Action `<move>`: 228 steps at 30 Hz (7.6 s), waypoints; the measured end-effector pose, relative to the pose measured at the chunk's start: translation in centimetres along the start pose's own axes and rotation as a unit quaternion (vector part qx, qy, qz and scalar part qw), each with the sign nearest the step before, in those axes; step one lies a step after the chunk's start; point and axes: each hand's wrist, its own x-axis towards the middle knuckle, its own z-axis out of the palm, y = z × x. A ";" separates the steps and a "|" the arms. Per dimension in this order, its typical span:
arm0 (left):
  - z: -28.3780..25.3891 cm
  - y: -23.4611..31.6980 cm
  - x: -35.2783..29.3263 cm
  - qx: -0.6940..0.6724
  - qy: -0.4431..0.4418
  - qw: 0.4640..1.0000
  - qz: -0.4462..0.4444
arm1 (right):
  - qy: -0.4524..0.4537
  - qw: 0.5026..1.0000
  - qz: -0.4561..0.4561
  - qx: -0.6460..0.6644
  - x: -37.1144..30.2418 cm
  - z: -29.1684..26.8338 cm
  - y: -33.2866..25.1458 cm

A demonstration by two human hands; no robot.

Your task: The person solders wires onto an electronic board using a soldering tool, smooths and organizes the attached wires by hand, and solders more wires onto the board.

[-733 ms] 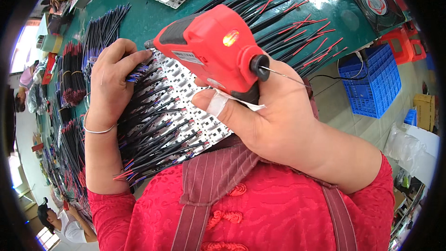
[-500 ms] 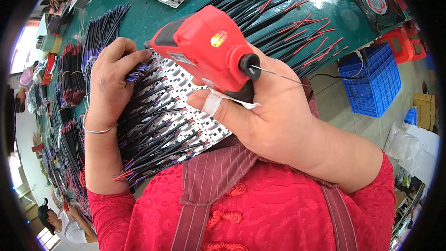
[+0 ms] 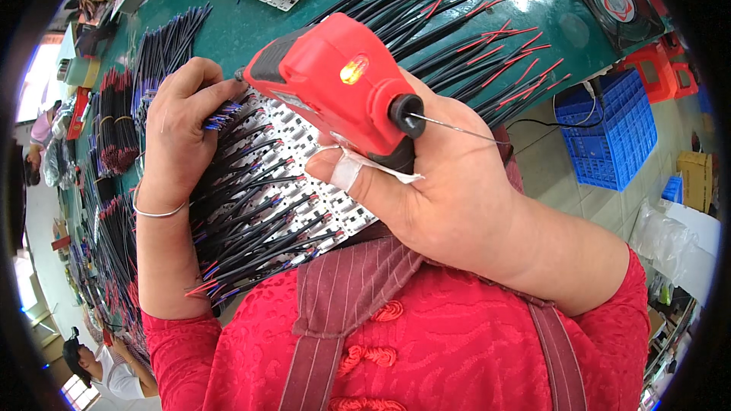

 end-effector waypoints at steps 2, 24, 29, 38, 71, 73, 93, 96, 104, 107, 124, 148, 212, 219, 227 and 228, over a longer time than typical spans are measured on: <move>0.0 0.1 0.0 0.000 -0.001 1.000 0.000 | 0.001 1.000 0.011 0.009 -0.1 0.0 -0.1; -0.7 0.6 -0.1 0.010 -0.013 1.000 -0.004 | 0.045 0.995 0.049 0.071 -2.2 -1.5 -0.8; -2.1 1.3 -0.3 0.005 0.012 1.000 0.003 | 0.047 0.993 0.059 0.089 -2.8 -1.5 -1.0; -5.4 3.7 -0.7 0.082 0.084 0.990 -0.076 | 0.039 0.995 0.049 0.078 -3.5 -1.6 -0.9; -0.5 3.7 -1.4 0.057 0.017 0.998 -0.037 | 0.032 0.988 0.089 0.126 -3.3 -1.4 -0.7; -0.5 3.7 -1.4 0.055 0.012 0.998 -0.041 | 0.027 0.991 0.085 0.104 -3.2 -1.5 -0.7; -0.4 3.6 -1.4 0.037 0.001 0.998 -0.046 | -0.043 0.989 0.061 0.126 -2.7 -1.4 0.3; -0.4 3.6 -1.4 0.035 0.001 0.998 -0.043 | -0.048 0.994 0.042 0.089 -2.6 -1.5 0.3; -0.5 3.5 -1.2 0.042 0.004 0.998 -0.036 | -0.057 0.996 0.045 0.047 -2.5 -1.7 0.2; -0.4 3.5 -1.2 0.045 0.005 0.998 -0.036 | -0.042 0.999 -0.032 0.008 -2.4 -1.5 0.5; -0.4 3.4 -1.4 0.038 0.008 0.998 -0.041 | -0.042 0.998 -0.018 0.038 -2.3 -1.2 0.9; -0.6 3.6 -1.3 0.039 0.002 0.999 -0.035 | -0.052 0.998 -0.019 -0.040 -2.2 -1.6 0.7; -0.4 2.7 -1.6 0.023 0.031 0.999 -0.013 | -0.004 1.000 0.014 0.018 -2.8 -1.2 0.0; -0.4 2.7 -1.6 0.023 0.028 0.999 -0.016 | -0.003 0.999 0.039 0.034 -3.0 -1.1 0.0; -0.4 2.7 -1.6 0.031 0.028 0.999 -0.010 | 0.053 0.993 0.071 0.077 -3.5 -0.8 0.0; -0.4 2.7 -1.6 0.030 0.027 0.999 -0.011 | 0.053 0.994 0.064 0.072 -3.5 -0.8 0.0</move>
